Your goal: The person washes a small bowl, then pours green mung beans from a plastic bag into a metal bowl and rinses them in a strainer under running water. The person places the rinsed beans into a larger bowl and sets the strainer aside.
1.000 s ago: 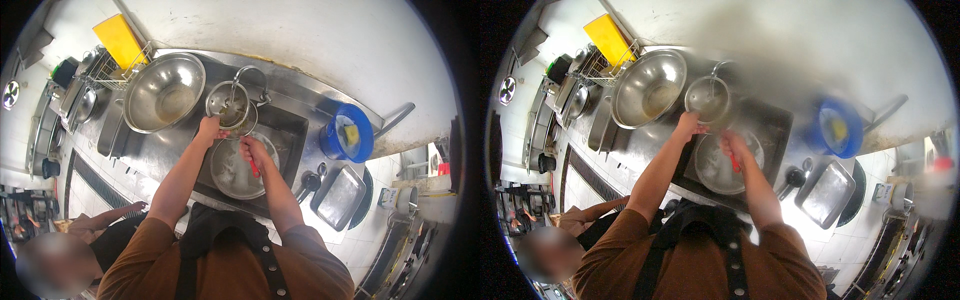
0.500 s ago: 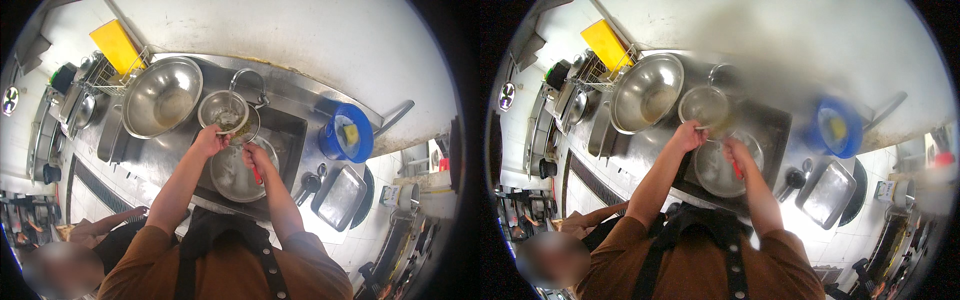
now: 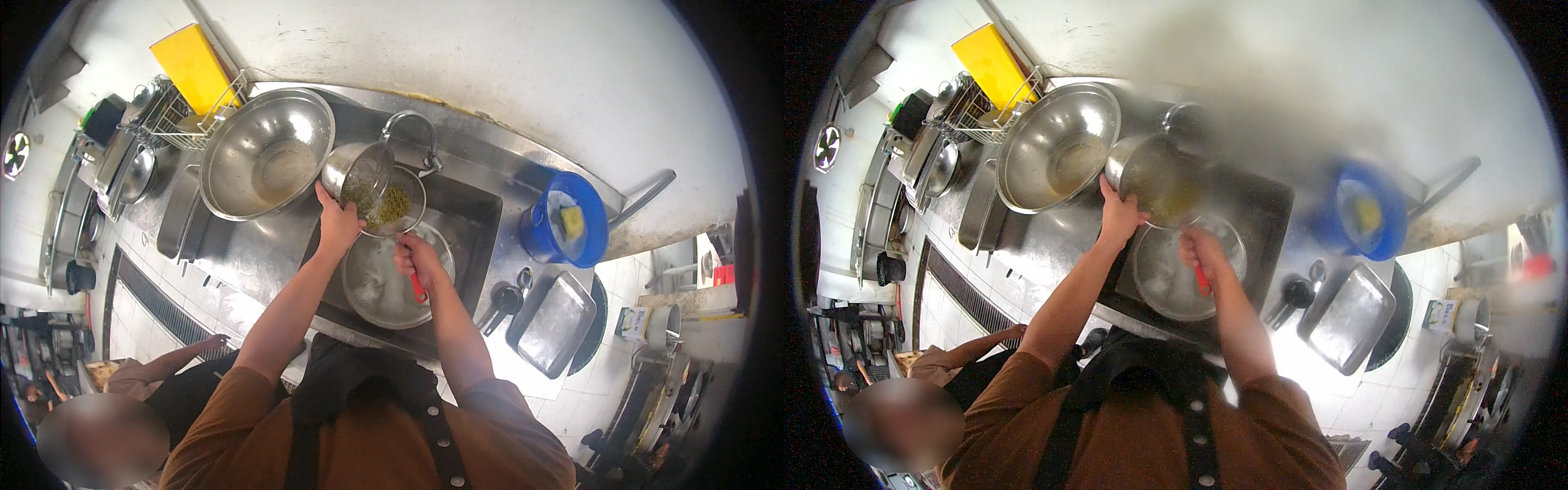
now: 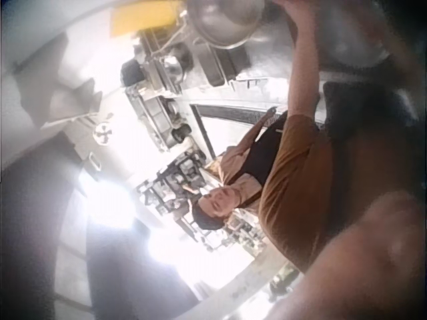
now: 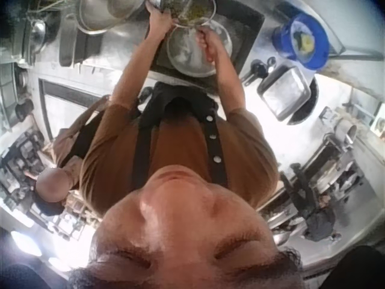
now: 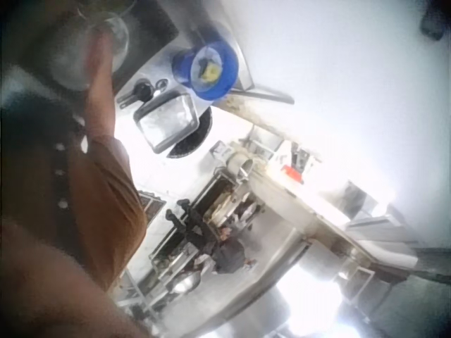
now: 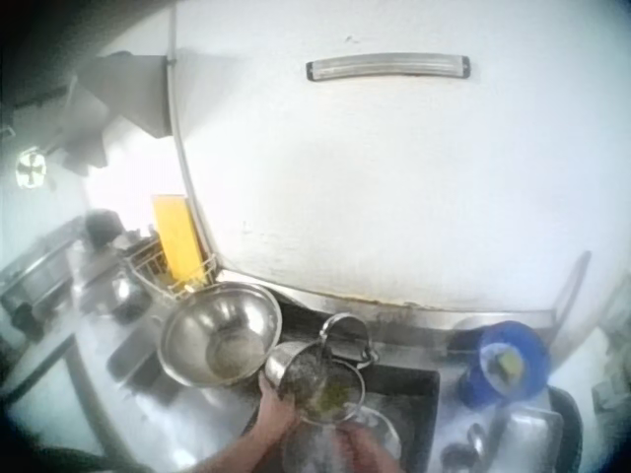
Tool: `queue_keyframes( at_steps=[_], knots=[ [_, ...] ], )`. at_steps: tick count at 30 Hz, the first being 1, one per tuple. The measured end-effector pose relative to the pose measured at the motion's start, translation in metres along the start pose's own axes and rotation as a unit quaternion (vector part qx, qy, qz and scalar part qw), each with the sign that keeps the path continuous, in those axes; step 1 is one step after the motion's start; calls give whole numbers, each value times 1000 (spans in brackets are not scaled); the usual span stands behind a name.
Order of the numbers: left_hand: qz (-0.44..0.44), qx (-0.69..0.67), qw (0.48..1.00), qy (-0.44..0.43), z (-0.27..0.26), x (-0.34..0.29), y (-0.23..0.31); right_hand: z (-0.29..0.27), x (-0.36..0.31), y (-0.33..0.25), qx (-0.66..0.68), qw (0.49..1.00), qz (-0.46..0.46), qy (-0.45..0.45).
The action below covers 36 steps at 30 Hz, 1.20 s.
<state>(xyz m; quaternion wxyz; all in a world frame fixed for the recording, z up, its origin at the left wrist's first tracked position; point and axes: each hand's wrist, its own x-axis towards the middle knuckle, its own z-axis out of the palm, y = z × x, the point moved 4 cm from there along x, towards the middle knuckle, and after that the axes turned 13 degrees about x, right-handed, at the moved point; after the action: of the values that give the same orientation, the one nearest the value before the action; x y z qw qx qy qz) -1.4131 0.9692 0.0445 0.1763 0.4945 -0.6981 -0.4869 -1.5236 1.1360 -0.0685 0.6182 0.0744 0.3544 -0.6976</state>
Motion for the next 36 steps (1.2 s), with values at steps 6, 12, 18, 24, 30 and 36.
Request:
queue_keyframes(
  at_steps=[6, 12, 18, 24, 30, 36],
  knots=[
    [96, 174, 978, 70, -8, -10, 8, 3, 0, -1, 5, 1000, 5, -10],
    [314, 241, 900, 183, -15, -24, 36, -3, 5, 6, 20, 999, 20, -33],
    [229, 147, 955, 119, -19, -21, 26, -5, 4, 11, 26, 999, 21, -37],
    [-9, -170, 983, -69, -15, -5, 11, -2, 5, 5, 45, 997, 30, -56],
    [-96, -251, 942, -202, -1, 6, 14, -5, -3, 3, 28, 999, -3, -41],
    [-103, -272, 927, -237, 21, 4, 2, -18, -16, 2, 13, 1000, -3, -20]
  ],
)
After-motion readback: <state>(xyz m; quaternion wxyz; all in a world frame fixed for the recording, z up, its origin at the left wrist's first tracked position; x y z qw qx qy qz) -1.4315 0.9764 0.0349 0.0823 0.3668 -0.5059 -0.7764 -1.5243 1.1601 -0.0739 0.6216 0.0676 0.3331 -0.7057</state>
